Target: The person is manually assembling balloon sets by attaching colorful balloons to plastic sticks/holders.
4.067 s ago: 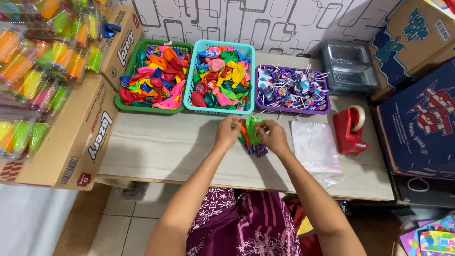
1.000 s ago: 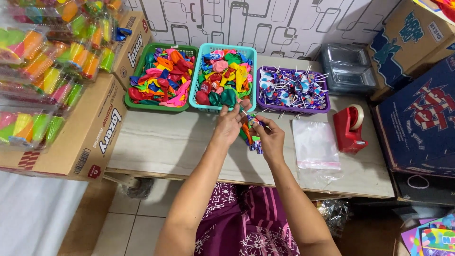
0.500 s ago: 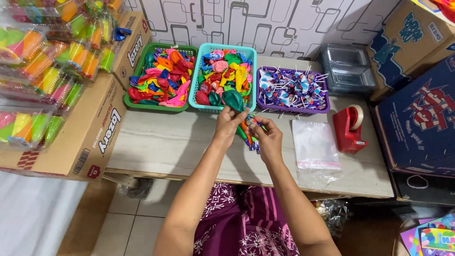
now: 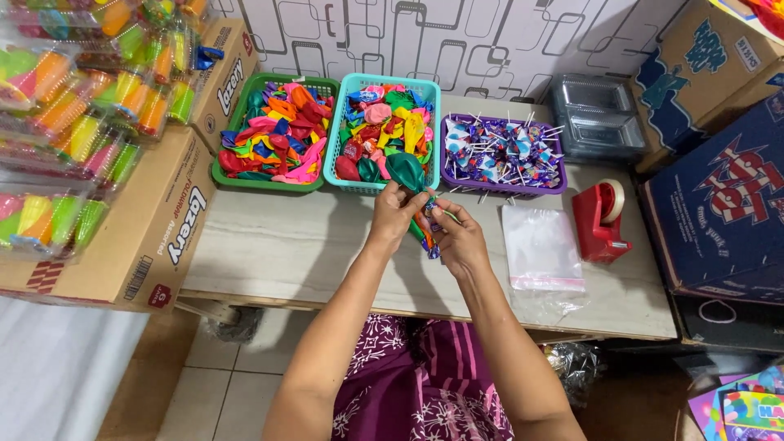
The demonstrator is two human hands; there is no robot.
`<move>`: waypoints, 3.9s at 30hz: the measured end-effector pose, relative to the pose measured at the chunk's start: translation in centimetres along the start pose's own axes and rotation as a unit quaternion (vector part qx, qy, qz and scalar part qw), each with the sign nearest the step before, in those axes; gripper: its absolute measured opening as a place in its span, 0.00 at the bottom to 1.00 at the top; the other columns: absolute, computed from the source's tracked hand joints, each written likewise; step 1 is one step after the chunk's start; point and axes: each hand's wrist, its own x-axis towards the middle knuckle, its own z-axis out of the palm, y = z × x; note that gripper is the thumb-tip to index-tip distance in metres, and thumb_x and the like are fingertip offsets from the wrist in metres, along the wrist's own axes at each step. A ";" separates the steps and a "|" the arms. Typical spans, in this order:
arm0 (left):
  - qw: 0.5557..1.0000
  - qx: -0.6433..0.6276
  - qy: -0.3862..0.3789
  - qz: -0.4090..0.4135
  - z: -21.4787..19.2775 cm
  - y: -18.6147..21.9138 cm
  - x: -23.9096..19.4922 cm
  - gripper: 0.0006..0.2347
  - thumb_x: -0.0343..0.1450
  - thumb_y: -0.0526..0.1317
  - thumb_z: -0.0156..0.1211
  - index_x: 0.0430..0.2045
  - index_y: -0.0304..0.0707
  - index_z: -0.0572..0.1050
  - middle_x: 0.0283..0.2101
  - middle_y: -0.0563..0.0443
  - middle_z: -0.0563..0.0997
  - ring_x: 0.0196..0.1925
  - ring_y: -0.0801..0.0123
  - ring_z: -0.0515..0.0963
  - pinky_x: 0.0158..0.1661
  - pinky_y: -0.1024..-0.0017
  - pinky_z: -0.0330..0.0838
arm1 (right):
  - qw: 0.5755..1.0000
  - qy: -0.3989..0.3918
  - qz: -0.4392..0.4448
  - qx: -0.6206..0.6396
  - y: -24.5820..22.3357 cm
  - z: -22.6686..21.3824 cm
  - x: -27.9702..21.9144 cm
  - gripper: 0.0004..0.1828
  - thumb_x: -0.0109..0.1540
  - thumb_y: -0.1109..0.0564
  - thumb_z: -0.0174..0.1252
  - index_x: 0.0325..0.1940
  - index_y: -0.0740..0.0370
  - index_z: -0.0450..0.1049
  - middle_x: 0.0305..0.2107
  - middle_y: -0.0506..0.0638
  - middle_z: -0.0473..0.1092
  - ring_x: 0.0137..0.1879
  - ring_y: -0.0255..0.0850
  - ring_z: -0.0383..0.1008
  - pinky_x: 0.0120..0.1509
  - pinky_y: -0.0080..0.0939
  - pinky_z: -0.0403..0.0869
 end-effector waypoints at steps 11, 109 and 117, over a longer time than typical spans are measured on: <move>0.995 0.103 -0.001 0.004 1.6 2.7 -1.7 0.16 0.71 0.38 0.70 0.51 0.38 0.74 0.42 0.45 0.86 0.44 0.73 0.82 0.47 0.69 0.78 | 0.975 0.018 -0.157 -0.155 -0.2 0.9 -1.1 0.16 0.61 0.63 0.69 0.52 0.68 0.76 0.35 0.50 0.72 0.42 0.35 0.76 0.44 0.37 0.83; 0.983 0.171 0.069 -0.021 -5.7 5.0 -3.5 0.10 0.70 0.33 0.67 0.43 0.30 0.79 0.36 0.40 0.85 0.28 0.67 0.87 0.31 0.72 0.83 | 0.640 -0.220 -0.482 -0.556 -1.9 5.3 2.4 0.07 0.60 0.60 0.71 0.42 0.52 0.83 0.31 0.43 0.76 0.35 0.39 0.78 0.40 0.36 0.78; 0.973 0.216 0.076 -0.037 -7.2 2.7 -2.8 0.07 0.70 0.35 0.65 0.38 0.30 0.79 0.33 0.41 0.85 0.29 0.63 0.87 0.34 0.70 0.81 | 0.342 -0.220 -0.715 -0.569 -1.3 7.5 3.8 0.10 0.58 0.61 0.61 0.27 0.59 0.66 0.22 0.48 0.58 0.27 0.43 0.67 0.28 0.36 0.70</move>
